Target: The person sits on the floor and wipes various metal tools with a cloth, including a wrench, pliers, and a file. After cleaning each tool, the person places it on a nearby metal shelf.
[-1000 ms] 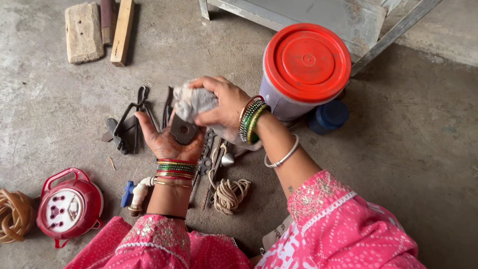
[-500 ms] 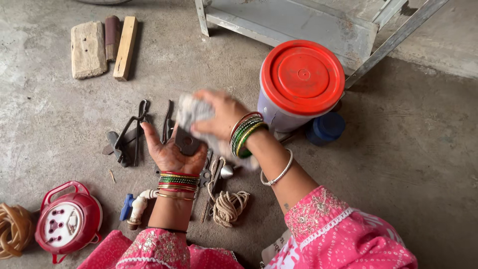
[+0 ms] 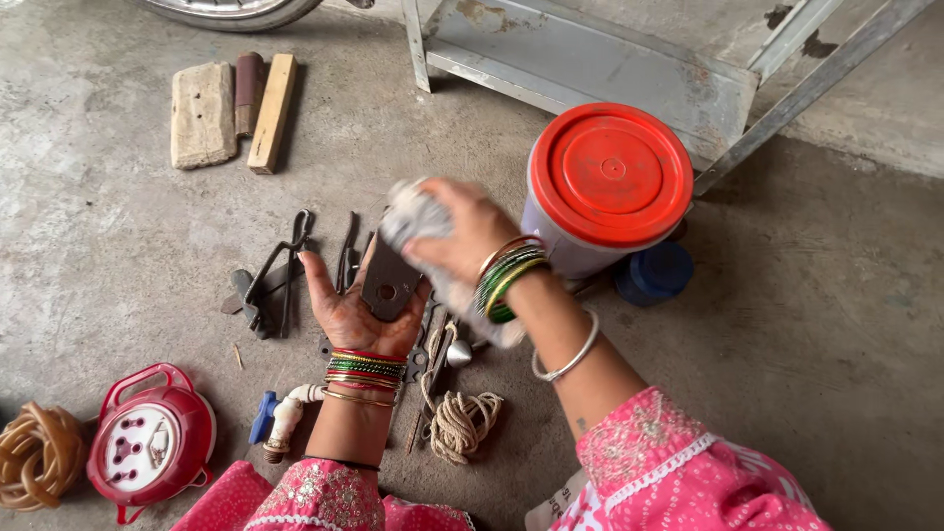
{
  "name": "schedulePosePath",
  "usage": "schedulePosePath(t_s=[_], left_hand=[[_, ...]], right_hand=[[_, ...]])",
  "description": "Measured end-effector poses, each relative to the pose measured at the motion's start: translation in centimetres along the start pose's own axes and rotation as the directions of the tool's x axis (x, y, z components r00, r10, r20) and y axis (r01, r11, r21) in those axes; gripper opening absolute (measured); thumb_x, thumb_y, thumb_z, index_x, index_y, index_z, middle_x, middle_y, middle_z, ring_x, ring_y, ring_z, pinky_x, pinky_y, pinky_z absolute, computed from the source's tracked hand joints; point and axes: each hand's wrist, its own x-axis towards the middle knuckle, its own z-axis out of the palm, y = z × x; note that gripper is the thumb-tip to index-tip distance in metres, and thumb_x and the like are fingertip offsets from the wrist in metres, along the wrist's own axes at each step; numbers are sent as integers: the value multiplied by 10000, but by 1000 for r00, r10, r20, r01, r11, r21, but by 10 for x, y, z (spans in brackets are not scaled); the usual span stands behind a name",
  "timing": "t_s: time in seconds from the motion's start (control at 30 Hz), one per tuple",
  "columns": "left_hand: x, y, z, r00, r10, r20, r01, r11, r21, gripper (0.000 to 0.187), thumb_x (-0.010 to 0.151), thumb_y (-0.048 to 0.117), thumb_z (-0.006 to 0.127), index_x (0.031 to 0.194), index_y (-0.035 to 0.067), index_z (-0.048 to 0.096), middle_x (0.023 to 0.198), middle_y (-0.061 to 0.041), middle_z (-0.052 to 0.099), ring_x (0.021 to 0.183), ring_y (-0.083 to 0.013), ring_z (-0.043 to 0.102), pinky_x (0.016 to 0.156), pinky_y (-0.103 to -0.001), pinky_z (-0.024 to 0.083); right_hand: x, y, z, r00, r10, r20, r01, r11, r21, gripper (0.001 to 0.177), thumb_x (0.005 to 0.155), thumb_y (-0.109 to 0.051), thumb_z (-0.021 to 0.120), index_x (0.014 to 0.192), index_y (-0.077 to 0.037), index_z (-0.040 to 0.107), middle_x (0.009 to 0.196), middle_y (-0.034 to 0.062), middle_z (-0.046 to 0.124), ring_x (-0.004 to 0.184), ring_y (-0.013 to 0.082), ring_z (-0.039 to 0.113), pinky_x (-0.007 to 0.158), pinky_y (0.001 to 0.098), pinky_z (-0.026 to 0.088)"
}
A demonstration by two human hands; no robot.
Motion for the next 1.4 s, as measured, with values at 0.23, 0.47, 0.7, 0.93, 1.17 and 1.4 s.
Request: schedulePosePath(t_s=[0.23,0.47,0.7,0.93,1.17,1.4], left_hand=[[11,13,-14,981,113,-158,-88,984,156,498,921,443,641,1264,85,606,1153,-97,698,998,-252,712,791,-424,671],[20,3,-28,981,8,-195,-22,997,-70,334,1035,165,569,1354,116,651,1044,-94,731,763,-138,732,548,-189,580],[2,-15,-5,963,-92,-254,123,986,108,564,913,570,519,1186,91,639,936,-92,750,752,-220,746,626,-361,624],[17,2,-35,991,-130,-24,131,988,86,649,1030,572,554,1320,-8,554,1181,-208,696,1100,-342,664,969,-487,559],[17,14,11,932,151,-331,-91,978,189,595,945,603,500,1257,115,636,1093,-59,713,996,-233,673,901,-470,542],[14,-2,39,951,124,-282,-44,961,272,571,977,601,480,1265,130,626,1095,-39,709,986,-219,663,830,-412,542]], right_hand=[[-11,-6,-2,868,-155,471,42,970,241,767,634,-296,852,1351,-201,598,1203,101,720,1058,245,706,873,409,577],[13,44,-15,994,17,107,-94,617,781,806,686,-217,846,1407,-71,516,1162,150,712,980,237,727,832,353,638],[10,16,28,981,-93,169,0,875,485,870,636,-388,850,1400,-138,517,1243,97,630,1089,260,675,935,441,578],[0,21,12,784,-336,521,290,942,170,780,593,-429,853,1305,-198,633,1214,81,711,1106,241,694,946,394,549],[6,73,23,874,43,484,167,909,-383,1040,538,-609,929,1382,-121,568,1394,176,582,1268,322,569,1063,409,453],[21,39,36,945,43,325,-155,932,327,493,946,-323,589,1409,-153,603,1253,100,685,1120,251,655,930,406,574]])
